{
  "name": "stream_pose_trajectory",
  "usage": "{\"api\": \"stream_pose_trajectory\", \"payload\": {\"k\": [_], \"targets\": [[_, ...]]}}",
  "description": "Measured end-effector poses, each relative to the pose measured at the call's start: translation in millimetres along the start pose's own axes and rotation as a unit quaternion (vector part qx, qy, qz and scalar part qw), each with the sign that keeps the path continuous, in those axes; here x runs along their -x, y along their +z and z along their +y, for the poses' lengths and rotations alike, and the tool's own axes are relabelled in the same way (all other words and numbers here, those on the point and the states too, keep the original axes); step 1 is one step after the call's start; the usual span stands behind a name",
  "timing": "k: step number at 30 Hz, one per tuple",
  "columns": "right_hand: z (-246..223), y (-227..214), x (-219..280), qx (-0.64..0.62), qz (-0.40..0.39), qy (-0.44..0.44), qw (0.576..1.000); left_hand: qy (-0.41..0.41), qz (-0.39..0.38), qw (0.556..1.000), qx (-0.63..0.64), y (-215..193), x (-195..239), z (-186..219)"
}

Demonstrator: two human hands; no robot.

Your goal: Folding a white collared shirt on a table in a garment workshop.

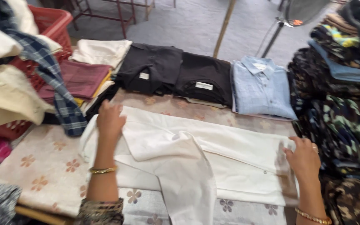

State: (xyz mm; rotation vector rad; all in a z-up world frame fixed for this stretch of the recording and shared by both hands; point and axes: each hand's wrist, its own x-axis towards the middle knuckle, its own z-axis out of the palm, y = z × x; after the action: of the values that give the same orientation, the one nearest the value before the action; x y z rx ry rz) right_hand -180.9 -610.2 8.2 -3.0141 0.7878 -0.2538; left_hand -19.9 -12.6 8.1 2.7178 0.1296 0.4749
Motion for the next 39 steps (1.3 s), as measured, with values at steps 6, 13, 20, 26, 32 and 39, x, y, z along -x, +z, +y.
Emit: {"api": "stream_pose_trajectory", "payload": {"k": [6, 13, 20, 26, 32, 39], "targets": [[-102.0, 62.6, 21.2, -0.235, 0.061, -0.392, 0.887, 0.300, -0.088, 0.933, 0.177, 94.8, 9.0, 58.2], [-27.5, 128.6, -38.9, -0.060, -0.134, -0.271, 0.951, 0.125, -0.287, 0.942, -0.122, 74.8, 0.9, 11.7], [31.7, 134.5, -59.2, 0.020, -0.113, -0.086, 0.990, 0.080, -0.204, 0.965, -0.144, 80.2, -7.0, -13.2], [-93.5, 90.7, 20.3, -0.074, -0.113, -0.316, 0.939, 0.169, -0.266, 0.943, -0.105, 57.6, 19.1, 61.3], [-85.5, 69.3, 9.4, -0.022, -0.192, -0.274, 0.942, 0.155, -0.338, 0.923, -0.099, 72.3, 7.5, 33.5], [-25.9, 46.5, 5.7, 0.074, -0.096, -0.122, 0.985, 0.118, -0.302, 0.941, -0.094, 73.0, 2.2, 17.8]]}}
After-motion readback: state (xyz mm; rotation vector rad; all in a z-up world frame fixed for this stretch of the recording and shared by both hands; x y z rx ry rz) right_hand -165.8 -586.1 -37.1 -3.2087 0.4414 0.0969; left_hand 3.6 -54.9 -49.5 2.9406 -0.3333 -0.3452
